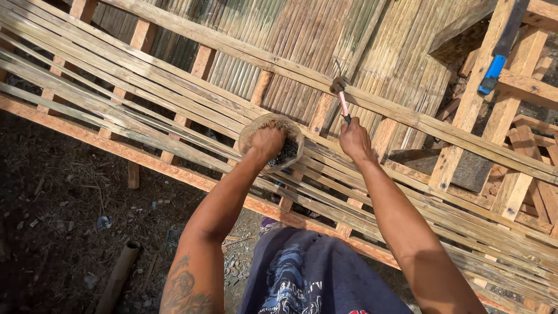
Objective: The person hammers nails into a wooden frame using a hammer, securing thin wooden slats to the frame. The person repeatedly picks nails from a plastic container and drives them into the wood.
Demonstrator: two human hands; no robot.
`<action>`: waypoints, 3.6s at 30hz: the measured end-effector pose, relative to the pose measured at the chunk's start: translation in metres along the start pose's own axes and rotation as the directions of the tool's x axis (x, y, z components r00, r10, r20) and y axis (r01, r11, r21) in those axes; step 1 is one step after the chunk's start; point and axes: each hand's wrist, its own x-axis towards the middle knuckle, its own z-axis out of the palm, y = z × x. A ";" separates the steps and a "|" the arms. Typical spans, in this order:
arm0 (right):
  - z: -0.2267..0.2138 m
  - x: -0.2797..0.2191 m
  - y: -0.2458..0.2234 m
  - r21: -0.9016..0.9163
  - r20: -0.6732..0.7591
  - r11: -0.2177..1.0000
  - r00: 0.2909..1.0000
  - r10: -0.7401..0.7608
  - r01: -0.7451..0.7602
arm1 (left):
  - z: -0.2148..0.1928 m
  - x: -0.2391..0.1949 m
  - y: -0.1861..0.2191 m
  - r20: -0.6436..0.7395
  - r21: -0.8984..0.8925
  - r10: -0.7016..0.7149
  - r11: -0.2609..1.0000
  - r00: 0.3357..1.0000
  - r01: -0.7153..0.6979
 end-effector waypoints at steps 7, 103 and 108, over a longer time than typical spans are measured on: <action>-0.017 -0.030 -0.011 0.210 -0.372 0.910 0.890 -0.264 0.357 | 0.057 0.012 -0.006 -0.041 -0.165 -0.059 0.985 0.997 0.051; 0.050 0.117 -0.123 -0.050 0.252 0.970 0.943 -0.217 0.237 | -0.038 0.185 -0.200 -0.385 -0.191 0.007 0.978 0.923 -0.087; 0.047 0.110 -0.121 0.022 0.163 0.992 0.978 -0.130 0.128 | -0.052 0.175 -0.189 -0.276 -0.169 -0.065 0.986 0.959 0.019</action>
